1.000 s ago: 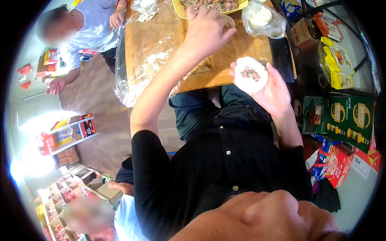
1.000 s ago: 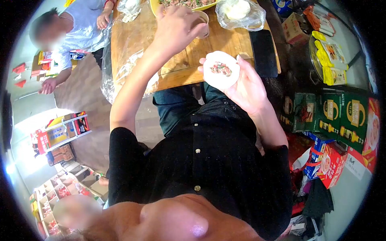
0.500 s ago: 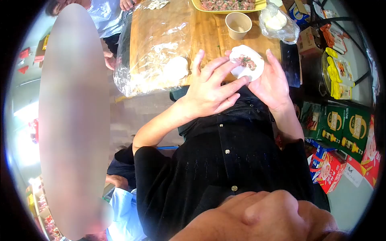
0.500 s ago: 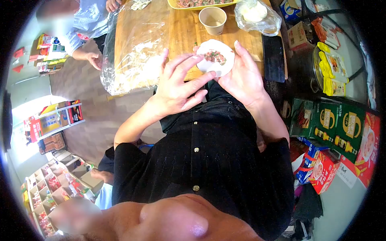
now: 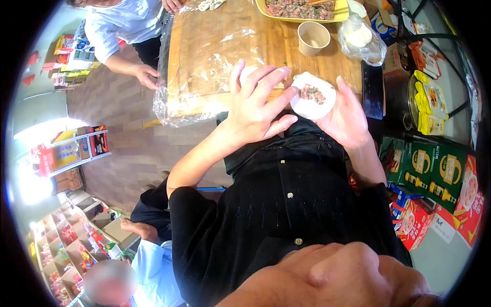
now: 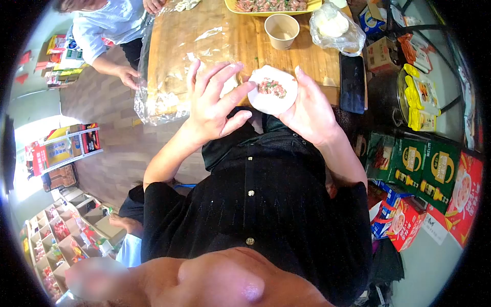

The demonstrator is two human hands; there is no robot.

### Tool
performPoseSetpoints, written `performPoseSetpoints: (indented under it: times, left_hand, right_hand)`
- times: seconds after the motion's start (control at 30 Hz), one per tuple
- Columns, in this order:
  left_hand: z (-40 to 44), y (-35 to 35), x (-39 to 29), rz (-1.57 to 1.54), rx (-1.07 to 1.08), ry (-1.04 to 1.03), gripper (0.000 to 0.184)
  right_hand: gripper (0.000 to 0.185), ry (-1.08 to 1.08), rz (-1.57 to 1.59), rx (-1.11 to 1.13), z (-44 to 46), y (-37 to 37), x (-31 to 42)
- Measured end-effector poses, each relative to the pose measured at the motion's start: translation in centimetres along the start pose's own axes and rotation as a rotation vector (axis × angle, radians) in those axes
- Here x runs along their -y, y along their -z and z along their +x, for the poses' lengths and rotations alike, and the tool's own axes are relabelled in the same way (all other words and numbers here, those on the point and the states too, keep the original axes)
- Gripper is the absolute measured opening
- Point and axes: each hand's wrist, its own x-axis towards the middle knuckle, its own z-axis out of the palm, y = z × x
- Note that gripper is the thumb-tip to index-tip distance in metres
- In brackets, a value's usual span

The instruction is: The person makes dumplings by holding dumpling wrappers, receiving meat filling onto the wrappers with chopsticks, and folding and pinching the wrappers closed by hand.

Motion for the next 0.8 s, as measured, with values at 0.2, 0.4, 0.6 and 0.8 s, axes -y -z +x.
performPoseSetpoints:
  times: [0.2,0.4,0.6,0.8]
  left_hand:
    - [1.0,-0.7,1.3,-0.190,0.035,0.032,0.045]
    - [1.5,-1.9,2.0,-0.321,0.063,0.014,0.046]
    - [3.1,-1.7,2.2,-0.418,0.199,0.003,0.057]
    - [3.5,-1.7,0.7,-0.444,0.263,-0.024,0.051]
  right_hand:
    - [0.060,-0.100,-0.075,-0.025,-0.5,0.1,-0.3]
    - [0.060,-0.155,-0.072,0.081,-0.4,1.6,-0.1]
    - [0.064,-0.192,-0.089,-0.086,-0.2,0.2,-0.7]
    - [0.069,-0.217,-0.123,-0.103,0.0,0.8,-0.4]
